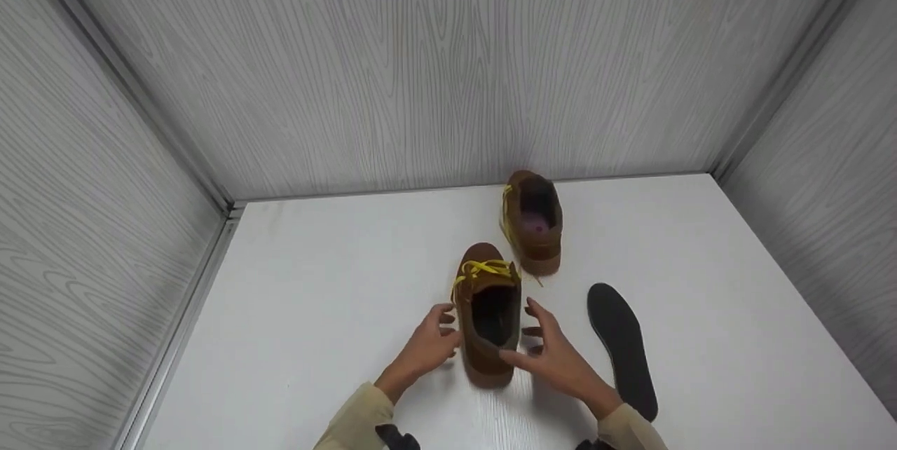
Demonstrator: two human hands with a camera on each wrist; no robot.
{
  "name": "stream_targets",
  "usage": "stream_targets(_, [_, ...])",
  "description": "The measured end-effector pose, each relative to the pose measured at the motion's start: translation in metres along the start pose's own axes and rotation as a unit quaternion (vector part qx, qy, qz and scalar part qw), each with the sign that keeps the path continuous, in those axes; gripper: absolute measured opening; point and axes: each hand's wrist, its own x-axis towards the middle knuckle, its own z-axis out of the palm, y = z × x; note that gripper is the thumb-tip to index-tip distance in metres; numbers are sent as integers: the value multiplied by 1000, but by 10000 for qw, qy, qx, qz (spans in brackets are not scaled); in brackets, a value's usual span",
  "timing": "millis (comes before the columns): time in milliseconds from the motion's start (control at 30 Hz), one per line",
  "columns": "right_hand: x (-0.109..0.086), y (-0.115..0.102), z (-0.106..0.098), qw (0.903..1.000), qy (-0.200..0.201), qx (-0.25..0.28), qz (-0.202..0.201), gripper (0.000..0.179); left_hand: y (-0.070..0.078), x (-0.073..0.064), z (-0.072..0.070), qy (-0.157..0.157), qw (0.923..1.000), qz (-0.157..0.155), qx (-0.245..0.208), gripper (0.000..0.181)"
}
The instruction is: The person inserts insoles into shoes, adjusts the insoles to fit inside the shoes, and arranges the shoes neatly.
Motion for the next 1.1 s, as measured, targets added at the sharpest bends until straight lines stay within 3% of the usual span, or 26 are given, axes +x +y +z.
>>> stream_targets(133, [-4, 5, 13, 9994, -180, 74, -280, 110, -10, -9, 11, -301, 9995, -37, 32, 69])
stream_targets(300, [-4, 12, 26, 9987, -30, 261, -445, 114, -18, -12, 21, -124, 9992, 283, 271, 73])
stream_targets(433, [-4, 13, 34, 9988, 93, 264, -412, 116, -23, -11, 26, -142, 9987, 439, 209, 75])
stream_targets(767, [6, 6, 36, 9978, 180, 227, -604, 115, -13, -8, 26, 191, 9960, 557, 668, 66])
stream_targets(933, [25, -9, 30, 9937, 269, 427, -1001, 114, 2, 5, 14, 378, 9942, 614, 797, 63])
stream_targets(1100, [60, -23, 20, 9916, 422, 288, -1186, 113, 16, 35, -7, 418, 9947, 627, 695, 65])
